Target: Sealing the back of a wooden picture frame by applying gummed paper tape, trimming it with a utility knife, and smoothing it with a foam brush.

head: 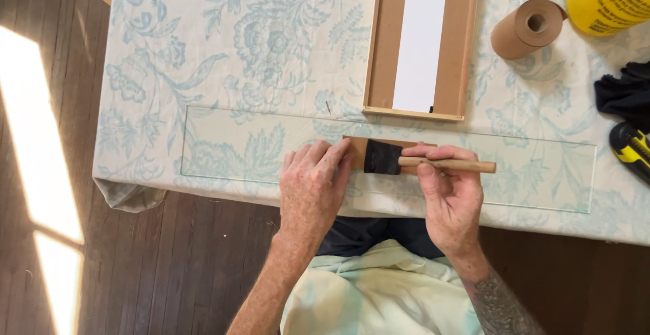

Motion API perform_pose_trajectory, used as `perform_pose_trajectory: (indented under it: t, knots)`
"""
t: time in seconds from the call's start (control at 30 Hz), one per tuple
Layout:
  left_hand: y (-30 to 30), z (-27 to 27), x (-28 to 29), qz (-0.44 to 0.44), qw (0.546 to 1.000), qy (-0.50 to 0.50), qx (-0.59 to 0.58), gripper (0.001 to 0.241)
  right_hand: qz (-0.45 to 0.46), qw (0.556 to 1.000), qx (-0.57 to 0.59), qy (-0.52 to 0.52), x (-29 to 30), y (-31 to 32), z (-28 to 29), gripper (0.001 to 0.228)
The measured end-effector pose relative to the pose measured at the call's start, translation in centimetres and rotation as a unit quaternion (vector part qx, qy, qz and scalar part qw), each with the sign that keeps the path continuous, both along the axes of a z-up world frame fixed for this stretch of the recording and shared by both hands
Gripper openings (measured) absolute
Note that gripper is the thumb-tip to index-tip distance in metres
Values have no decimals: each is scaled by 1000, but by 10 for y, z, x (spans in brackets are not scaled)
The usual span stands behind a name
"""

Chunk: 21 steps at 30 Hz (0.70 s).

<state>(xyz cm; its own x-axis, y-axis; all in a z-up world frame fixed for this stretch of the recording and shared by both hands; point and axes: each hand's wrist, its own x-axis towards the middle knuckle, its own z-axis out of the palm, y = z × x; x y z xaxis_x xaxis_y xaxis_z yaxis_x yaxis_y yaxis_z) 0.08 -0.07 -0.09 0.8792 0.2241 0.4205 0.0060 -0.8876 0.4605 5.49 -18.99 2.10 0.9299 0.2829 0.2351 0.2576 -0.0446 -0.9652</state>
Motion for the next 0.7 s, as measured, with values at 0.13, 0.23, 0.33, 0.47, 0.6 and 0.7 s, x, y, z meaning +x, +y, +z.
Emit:
perform_pose_trajectory:
  t: [0.13,0.23,0.33,0.47,0.6,0.7]
  knots:
    - [1,6,3,-5,1000,-2,20,13,5,1000,-12,2,-2,1,-1,13]
    - [3,8,5,3,1000,-12,21,9,4,1000,-28,-6,1,3,4,12]
    - [3,10,2,-8,999,-5,31,12,12,998,-54,-14,3,3,5,11]
    - [3,14,2,-18,999,-4,32,15,20,997,-73,-18,8,9,12,11]
    - [5,12,1,-24,999,3,44,18,19,994,-109,-19,7,12,21,12]
    - [5,14,2,-24,999,7,41,15,20,990,-139,-25,10,8,20,10]
